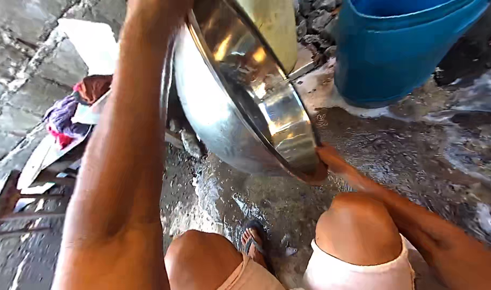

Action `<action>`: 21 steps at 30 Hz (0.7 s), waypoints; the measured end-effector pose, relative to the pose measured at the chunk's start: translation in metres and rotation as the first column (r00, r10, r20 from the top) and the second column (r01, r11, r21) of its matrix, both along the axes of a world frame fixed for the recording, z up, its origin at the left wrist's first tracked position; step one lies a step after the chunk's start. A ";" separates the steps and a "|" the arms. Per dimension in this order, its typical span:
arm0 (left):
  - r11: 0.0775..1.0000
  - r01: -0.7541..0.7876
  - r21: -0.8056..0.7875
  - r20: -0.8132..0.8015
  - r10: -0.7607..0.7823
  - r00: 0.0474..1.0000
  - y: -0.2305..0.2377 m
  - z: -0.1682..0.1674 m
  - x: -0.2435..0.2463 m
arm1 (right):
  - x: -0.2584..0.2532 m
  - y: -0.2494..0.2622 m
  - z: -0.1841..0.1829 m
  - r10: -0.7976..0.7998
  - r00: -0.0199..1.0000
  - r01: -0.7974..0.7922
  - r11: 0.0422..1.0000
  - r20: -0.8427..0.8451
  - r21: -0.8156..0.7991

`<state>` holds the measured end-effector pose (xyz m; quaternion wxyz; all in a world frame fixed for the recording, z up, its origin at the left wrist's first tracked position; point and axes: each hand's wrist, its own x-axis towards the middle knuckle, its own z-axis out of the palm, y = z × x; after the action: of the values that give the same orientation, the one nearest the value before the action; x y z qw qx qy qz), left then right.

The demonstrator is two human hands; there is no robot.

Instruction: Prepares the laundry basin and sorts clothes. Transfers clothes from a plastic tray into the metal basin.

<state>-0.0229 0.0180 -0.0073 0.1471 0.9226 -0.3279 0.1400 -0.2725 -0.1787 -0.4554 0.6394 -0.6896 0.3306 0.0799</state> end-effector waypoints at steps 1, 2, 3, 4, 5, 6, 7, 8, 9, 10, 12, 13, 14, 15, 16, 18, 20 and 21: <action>0.999 -0.041 -0.029 0.020 0.041 0.999 0.015 -0.009 -0.030 | -0.004 -0.010 -0.003 -0.036 0.999 0.036 0.997 0.004 -0.062; 0.988 -0.141 -0.068 -0.013 0.140 0.990 0.024 -0.019 -0.062 | -0.009 -0.019 -0.006 -0.074 0.997 0.075 0.992 0.012 -0.106; 0.956 -0.260 -0.133 -0.055 0.255 0.965 0.029 -0.030 -0.082 | -0.014 -0.028 -0.008 -0.111 0.993 0.114 0.984 0.029 -0.139; 0.914 -0.368 -0.172 -0.116 0.352 0.929 0.037 -0.041 -0.089 | -0.018 -0.036 -0.010 -0.140 0.989 0.147 0.975 0.050 -0.167; 0.882 -0.419 -0.217 -0.167 0.389 0.906 0.048 -0.057 -0.084 | -0.021 -0.043 -0.012 -0.157 0.985 0.168 0.967 0.069 -0.191; 0.859 -0.443 -0.258 -0.199 0.402 0.894 0.061 -0.075 -0.075 | -0.025 -0.049 -0.012 -0.172 0.982 0.185 0.958 0.078 -0.217; 0.839 -0.459 -0.290 -0.220 0.408 0.886 0.072 -0.092 -0.068 | -0.028 -0.054 -0.012 -0.184 0.980 0.196 0.949 0.073 -0.246; 0.824 -0.473 -0.312 -0.233 0.417 0.879 0.082 -0.109 -0.065 | -0.031 -0.059 -0.012 -0.191 0.980 0.201 0.941 0.063 -0.272; 0.812 -0.488 -0.321 -0.243 0.427 0.871 0.090 -0.125 -0.065 | -0.034 -0.062 -0.011 -0.194 0.979 0.202 0.931 0.057 -0.303; 0.802 -0.499 -0.328 -0.243 0.439 0.865 0.098 -0.137 -0.065 | -0.034 -0.065 -0.009 -0.192 0.979 0.203 0.922 0.067 -0.329; 0.784 -0.514 -0.347 -0.248 0.452 0.857 0.110 -0.156 -0.066 | -0.033 -0.072 -0.006 -0.185 0.980 0.200 0.911 0.076 -0.360; 0.779 -0.522 -0.346 -0.255 0.458 0.852 0.115 -0.165 -0.066 | -0.033 -0.076 -0.004 -0.180 0.981 0.194 0.905 0.073 -0.379; 0.776 -0.535 -0.333 -0.259 0.471 0.844 0.119 -0.171 -0.067 | -0.031 -0.079 -0.003 -0.172 0.983 0.186 0.898 0.071 -0.399; 0.774 -0.552 -0.309 -0.256 0.491 0.833 0.123 -0.176 -0.068 | -0.030 -0.082 -0.002 -0.157 0.985 0.170 0.889 0.065 -0.425; 0.771 -0.573 -0.277 -0.250 0.518 0.818 0.126 -0.181 -0.069 | -0.029 -0.086 -0.001 -0.139 0.989 0.147 0.883 0.052 -0.446; 0.760 -0.625 -0.177 -0.239 0.583 0.776 0.129 -0.184 -0.072 | -0.024 -0.096 0.001 -0.107 0.994 0.112 0.872 0.037 -0.477; 0.748 -0.662 -0.043 -0.253 0.633 0.732 0.130 -0.183 -0.077 | -0.021 -0.102 0.013 -0.076 0.997 0.069 0.857 0.008 -0.510; 0.750 -0.662 0.013 -0.260 0.642 0.722 0.131 -0.181 -0.080 | -0.017 -0.105 0.021 -0.066 0.998 0.055 0.852 -0.002 -0.521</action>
<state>-0.1025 0.1494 -0.1883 0.1654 0.9820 0.0444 0.0793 -0.2900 -0.2838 -0.4342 0.4282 -0.8251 0.3676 -0.0260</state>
